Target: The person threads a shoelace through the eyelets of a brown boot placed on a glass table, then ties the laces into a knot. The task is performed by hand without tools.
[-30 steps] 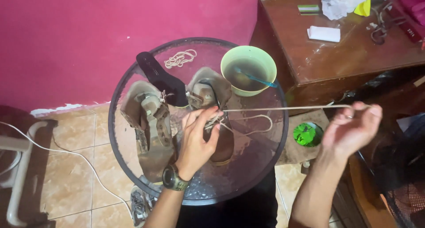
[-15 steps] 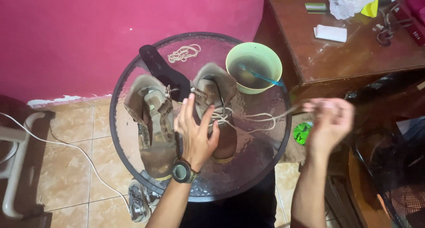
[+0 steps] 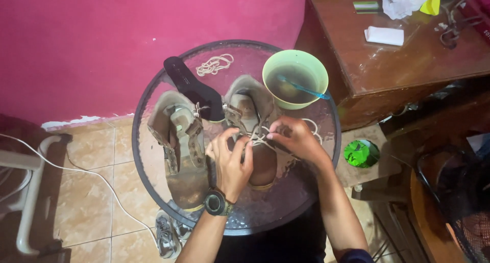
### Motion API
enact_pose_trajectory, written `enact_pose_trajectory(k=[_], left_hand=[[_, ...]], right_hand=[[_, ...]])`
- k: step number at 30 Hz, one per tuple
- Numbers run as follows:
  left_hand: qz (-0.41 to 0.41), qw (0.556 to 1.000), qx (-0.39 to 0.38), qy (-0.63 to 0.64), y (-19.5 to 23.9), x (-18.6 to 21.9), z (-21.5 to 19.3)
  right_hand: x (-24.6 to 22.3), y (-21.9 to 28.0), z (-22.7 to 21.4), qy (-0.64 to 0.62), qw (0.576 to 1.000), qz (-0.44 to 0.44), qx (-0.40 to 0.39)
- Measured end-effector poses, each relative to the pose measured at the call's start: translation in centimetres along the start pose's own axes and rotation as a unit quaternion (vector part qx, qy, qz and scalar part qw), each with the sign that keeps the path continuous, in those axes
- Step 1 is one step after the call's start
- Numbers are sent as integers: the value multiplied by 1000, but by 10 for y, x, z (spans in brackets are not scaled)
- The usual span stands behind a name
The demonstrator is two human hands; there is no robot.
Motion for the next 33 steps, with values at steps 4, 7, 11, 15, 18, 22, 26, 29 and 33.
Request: enact_pose_trajectory(k=[4,7,11,15,18,22,26,29,33], left_hand=[[22,999,-9,21,-7,5,-4],[18,999,-10,25,-7,4,-3],[-4,1000,-10,5,-4,1,1],[-13,1000,5,-11,-6,6,-5],[0,1000,15,-25,-8,9,-8],[7,1000,6,-27,-11,13,-11],[-13,998,-49,-46,-10,9,-4],[-14,997,-60,-45,-10,10,-4],[-18,998,-51,-19,-17,13,-16]], right_hand=[[14,-3,3,-39,999,-11,-11],[34,-4,4,-229,971,22,61],[51,-2,6,-239,959,-12,151],[59,2,18,-220,955,-18,200],[63,3,22,-179,962,-35,204],[53,4,22,-156,963,-50,215],[56,3,27,-137,970,-42,197],[59,4,29,-118,976,-41,181],[58,5,29,-51,985,-38,158]])
Point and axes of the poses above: each hand's wrist, its own y-axis away from the middle knuckle, its own z-axis out of the palm, x = y × z, the point moved 3 cm from there along -y, towards the middle knuckle, and after that the axes turned 6 degrees about -x, right-handed, at the moved point
